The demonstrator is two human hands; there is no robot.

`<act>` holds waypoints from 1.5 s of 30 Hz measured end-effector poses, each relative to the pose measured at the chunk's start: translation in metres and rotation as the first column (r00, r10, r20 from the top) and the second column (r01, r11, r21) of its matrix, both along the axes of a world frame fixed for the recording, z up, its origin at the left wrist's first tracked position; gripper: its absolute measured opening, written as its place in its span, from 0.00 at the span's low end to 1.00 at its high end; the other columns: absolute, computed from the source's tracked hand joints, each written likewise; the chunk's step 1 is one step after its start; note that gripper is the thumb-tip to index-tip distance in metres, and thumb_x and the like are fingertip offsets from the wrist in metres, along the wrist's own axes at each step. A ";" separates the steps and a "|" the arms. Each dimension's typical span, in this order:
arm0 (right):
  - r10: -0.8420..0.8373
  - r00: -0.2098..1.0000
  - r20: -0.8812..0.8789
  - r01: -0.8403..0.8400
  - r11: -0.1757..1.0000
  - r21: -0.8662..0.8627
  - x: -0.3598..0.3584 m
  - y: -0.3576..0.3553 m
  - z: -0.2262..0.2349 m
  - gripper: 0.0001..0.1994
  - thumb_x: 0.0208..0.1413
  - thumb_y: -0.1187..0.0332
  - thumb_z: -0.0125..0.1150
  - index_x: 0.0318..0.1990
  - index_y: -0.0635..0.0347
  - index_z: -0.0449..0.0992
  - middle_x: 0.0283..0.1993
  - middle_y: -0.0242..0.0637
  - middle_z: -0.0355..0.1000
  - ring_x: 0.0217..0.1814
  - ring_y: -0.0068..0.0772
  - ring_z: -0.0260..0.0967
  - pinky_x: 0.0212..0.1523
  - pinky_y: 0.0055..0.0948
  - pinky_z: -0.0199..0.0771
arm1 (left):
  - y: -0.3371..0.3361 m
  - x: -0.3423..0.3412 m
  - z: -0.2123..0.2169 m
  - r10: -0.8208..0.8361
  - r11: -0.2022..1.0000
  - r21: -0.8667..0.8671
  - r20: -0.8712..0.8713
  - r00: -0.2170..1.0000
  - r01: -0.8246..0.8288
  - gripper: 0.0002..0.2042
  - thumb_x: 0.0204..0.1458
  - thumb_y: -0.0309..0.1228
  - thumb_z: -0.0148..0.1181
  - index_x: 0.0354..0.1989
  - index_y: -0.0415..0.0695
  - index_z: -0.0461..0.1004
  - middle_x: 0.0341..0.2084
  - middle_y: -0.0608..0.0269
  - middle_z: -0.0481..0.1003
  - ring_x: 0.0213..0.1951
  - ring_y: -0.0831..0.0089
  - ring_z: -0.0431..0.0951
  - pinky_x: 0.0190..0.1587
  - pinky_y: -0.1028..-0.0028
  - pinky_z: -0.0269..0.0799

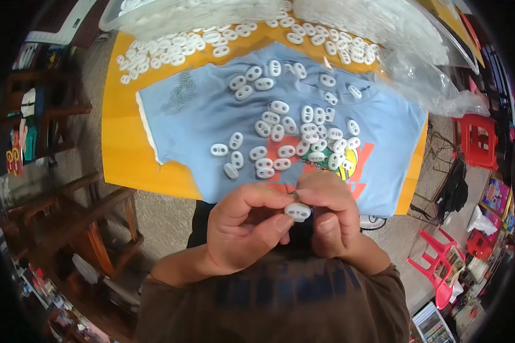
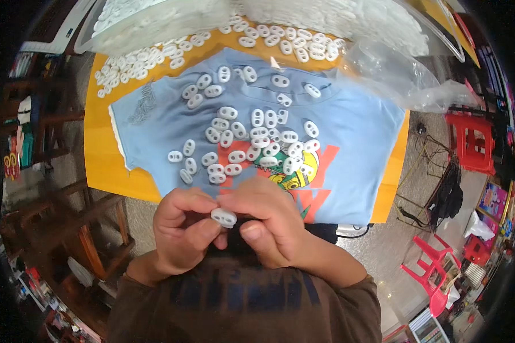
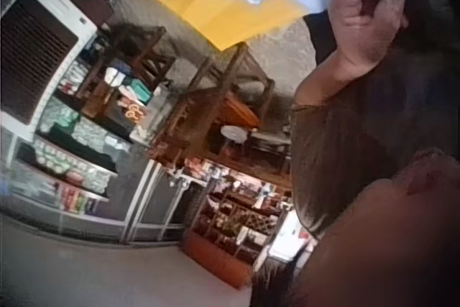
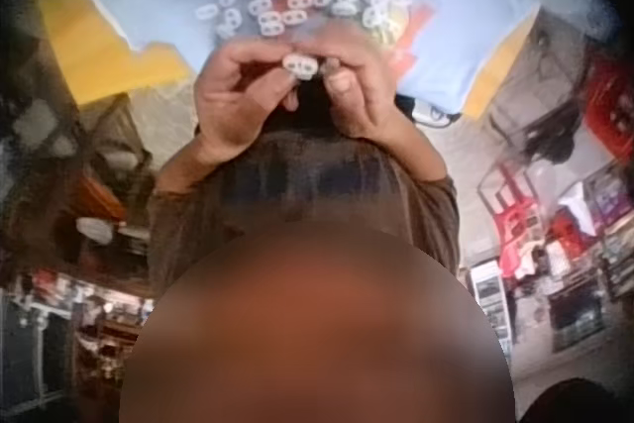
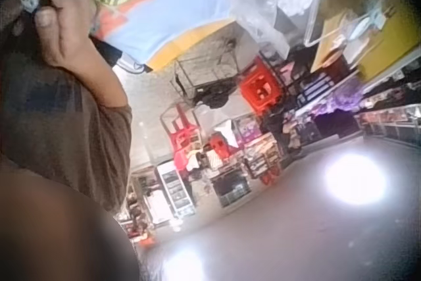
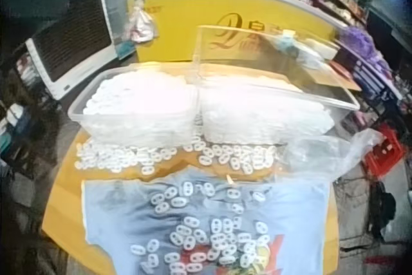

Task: Assembling plastic cord locks by inserting small metal springs into the components by hand.

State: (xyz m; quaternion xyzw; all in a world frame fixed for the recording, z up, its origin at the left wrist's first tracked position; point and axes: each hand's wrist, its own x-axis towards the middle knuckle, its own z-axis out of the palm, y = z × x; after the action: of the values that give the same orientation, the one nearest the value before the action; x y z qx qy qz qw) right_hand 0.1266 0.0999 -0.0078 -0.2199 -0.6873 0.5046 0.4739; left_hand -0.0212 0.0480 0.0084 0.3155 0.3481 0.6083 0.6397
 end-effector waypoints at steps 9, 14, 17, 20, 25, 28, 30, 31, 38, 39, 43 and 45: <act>-0.389 0.917 0.092 0.394 0.917 -0.054 0.006 0.001 0.003 0.09 0.57 0.67 0.44 0.38 0.65 0.65 0.26 0.39 0.63 0.29 0.29 0.58 0.33 0.29 0.61 | -0.037 -0.059 -0.006 0.397 0.906 -0.006 -0.336 0.854 -0.424 0.08 0.46 0.14 0.49 0.35 0.36 0.65 0.26 0.56 0.69 0.18 0.79 0.67 0.20 0.83 0.63; -0.388 0.915 0.111 0.397 0.915 -0.074 0.010 0.008 0.002 0.07 0.57 0.68 0.45 0.36 0.63 0.65 0.28 0.36 0.60 0.29 0.26 0.54 0.30 0.24 0.56 | -0.081 -0.121 -0.057 0.731 0.564 -0.095 -0.405 0.549 -0.821 0.04 0.51 0.21 0.47 0.35 0.38 0.65 0.21 0.65 0.66 0.19 0.82 0.63 0.22 0.83 0.58; -0.384 0.919 0.087 0.392 0.916 -0.092 0.009 0.012 0.002 0.07 0.57 0.69 0.45 0.35 0.63 0.65 0.28 0.35 0.60 0.28 0.25 0.53 0.29 0.24 0.55 | -0.098 -0.156 -0.101 0.746 0.451 -0.177 -0.463 0.479 -0.875 0.03 0.51 0.23 0.48 0.34 0.42 0.65 0.21 0.68 0.65 0.20 0.82 0.62 0.23 0.81 0.57; -0.395 0.912 0.109 0.403 0.913 -0.066 0.006 0.012 0.007 0.07 0.57 0.69 0.45 0.35 0.64 0.65 0.28 0.35 0.60 0.29 0.24 0.53 0.29 0.23 0.55 | -0.108 -0.182 -0.156 0.676 0.426 -0.216 -0.570 0.468 -0.878 0.06 0.51 0.25 0.51 0.37 0.42 0.64 0.21 0.69 0.65 0.21 0.82 0.62 0.23 0.83 0.58; -0.398 0.891 0.217 0.401 0.915 0.029 0.008 0.014 0.009 0.06 0.56 0.71 0.45 0.36 0.64 0.66 0.28 0.37 0.63 0.28 0.25 0.56 0.31 0.23 0.57 | -0.111 -0.205 -0.173 0.661 0.295 -0.120 -0.691 0.294 -0.948 0.08 0.53 0.28 0.50 0.40 0.45 0.62 0.28 0.69 0.67 0.27 0.81 0.63 0.25 0.81 0.59; -0.428 0.868 0.252 0.438 0.899 0.018 0.019 0.014 0.005 0.08 0.57 0.70 0.45 0.37 0.67 0.67 0.28 0.37 0.61 0.30 0.25 0.55 0.34 0.25 0.57 | -0.075 -0.186 -0.108 0.745 0.236 0.127 -0.660 0.096 -0.963 0.08 0.53 0.25 0.47 0.42 0.42 0.60 0.26 0.66 0.66 0.25 0.80 0.62 0.26 0.81 0.59; -0.443 0.852 0.280 0.463 0.886 -0.006 0.025 0.015 0.003 0.08 0.57 0.70 0.45 0.37 0.66 0.68 0.27 0.35 0.61 0.29 0.24 0.55 0.35 0.25 0.57 | -0.059 -0.169 -0.068 0.817 0.275 0.311 -0.574 0.051 -0.910 0.09 0.53 0.23 0.46 0.42 0.40 0.60 0.25 0.63 0.66 0.25 0.79 0.62 0.27 0.80 0.60; -0.449 0.847 0.284 0.474 0.880 -0.021 0.030 0.015 0.001 0.08 0.57 0.70 0.45 0.36 0.66 0.68 0.27 0.35 0.62 0.29 0.24 0.55 0.35 0.25 0.58 | -0.054 -0.162 -0.058 0.849 0.326 0.413 -0.524 0.071 -0.850 0.09 0.52 0.22 0.45 0.42 0.39 0.59 0.26 0.62 0.67 0.25 0.78 0.62 0.27 0.80 0.60; -0.505 0.783 0.364 0.492 0.860 0.135 0.058 0.014 -0.002 0.06 0.56 0.72 0.46 0.35 0.66 0.67 0.28 0.36 0.62 0.31 0.25 0.57 0.38 0.25 0.59 | 0.028 -0.080 -0.011 0.389 0.912 0.402 -0.910 0.141 0.084 0.13 0.38 0.16 0.57 0.36 0.38 0.71 0.30 0.57 0.70 0.32 0.64 0.69 0.33 0.72 0.64; -0.510 0.779 0.364 0.496 0.857 0.140 0.060 0.014 -0.002 0.05 0.55 0.73 0.47 0.34 0.65 0.67 0.28 0.36 0.62 0.31 0.26 0.57 0.38 0.26 0.59 | 0.036 -0.071 -0.010 0.339 0.922 0.362 -0.926 0.168 0.137 0.15 0.37 0.17 0.58 0.37 0.39 0.72 0.31 0.58 0.70 0.32 0.63 0.69 0.33 0.71 0.63; -0.530 0.749 0.397 0.540 0.836 0.096 0.073 0.012 -0.003 0.05 0.56 0.73 0.47 0.34 0.66 0.67 0.29 0.35 0.63 0.31 0.25 0.57 0.38 0.24 0.59 | 0.070 -0.046 -0.008 0.343 0.880 0.365 -0.931 0.126 0.305 0.15 0.36 0.19 0.59 0.36 0.43 0.72 0.32 0.63 0.70 0.33 0.64 0.70 0.37 0.68 0.61; -0.513 0.715 0.475 0.573 0.819 0.022 0.076 0.012 -0.005 0.06 0.56 0.73 0.48 0.35 0.67 0.69 0.30 0.35 0.63 0.32 0.24 0.58 0.38 0.22 0.59 | 0.079 -0.038 -0.010 0.294 0.865 0.278 -0.956 0.027 0.418 0.14 0.37 0.21 0.59 0.36 0.45 0.72 0.32 0.65 0.70 0.34 0.65 0.70 0.40 0.67 0.58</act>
State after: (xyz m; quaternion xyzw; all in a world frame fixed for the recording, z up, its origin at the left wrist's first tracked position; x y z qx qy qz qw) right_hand 0.2025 0.1121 -0.0130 -0.5547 -0.6506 0.3183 0.4095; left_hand -0.0593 0.1272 -0.0016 0.8141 0.5083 0.2470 0.1335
